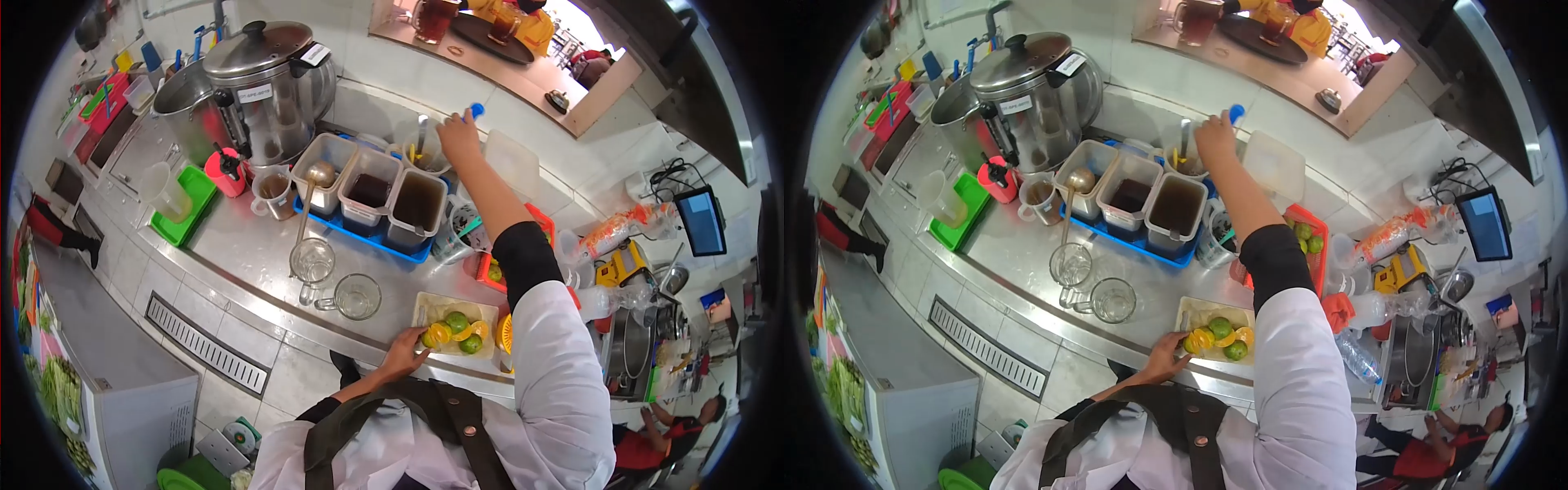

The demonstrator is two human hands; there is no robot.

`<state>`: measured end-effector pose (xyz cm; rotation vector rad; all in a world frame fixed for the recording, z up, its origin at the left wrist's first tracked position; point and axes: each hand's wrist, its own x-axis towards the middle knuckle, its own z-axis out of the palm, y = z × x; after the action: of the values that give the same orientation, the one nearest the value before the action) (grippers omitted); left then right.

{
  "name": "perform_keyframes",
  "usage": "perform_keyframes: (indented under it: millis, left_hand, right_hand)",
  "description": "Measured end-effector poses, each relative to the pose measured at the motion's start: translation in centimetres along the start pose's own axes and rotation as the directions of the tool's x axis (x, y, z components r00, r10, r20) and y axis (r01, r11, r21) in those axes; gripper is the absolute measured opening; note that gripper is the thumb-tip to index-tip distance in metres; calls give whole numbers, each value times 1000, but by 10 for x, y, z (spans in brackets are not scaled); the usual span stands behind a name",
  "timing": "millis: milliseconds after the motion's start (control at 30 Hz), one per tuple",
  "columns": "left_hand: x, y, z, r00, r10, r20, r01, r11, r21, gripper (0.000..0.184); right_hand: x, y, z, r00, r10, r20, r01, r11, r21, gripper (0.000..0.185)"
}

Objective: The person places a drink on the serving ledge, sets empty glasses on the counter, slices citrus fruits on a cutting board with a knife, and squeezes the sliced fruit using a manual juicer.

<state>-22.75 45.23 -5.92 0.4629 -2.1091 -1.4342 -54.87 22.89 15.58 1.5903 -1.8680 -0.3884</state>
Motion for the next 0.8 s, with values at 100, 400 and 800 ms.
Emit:
perform_keyframes:
  millis: [100,400,800]
  left_hand:
    - [4,10,-3,979,-163,121,174,981,-85,51]
    - [5,8,9,995,-95,42,101,975,-198,73]
    - [77,149,108,900,209,381,-135,968,-214,91]
  right_hand:
    - [-19,-5,-36,997,58,-47,-50,987,155,19]
    - [-297,-29,-109,921,103,376,-380,30,924,26]
    - [-498,-85,-85,824,44,566,250,-923,-293,42]
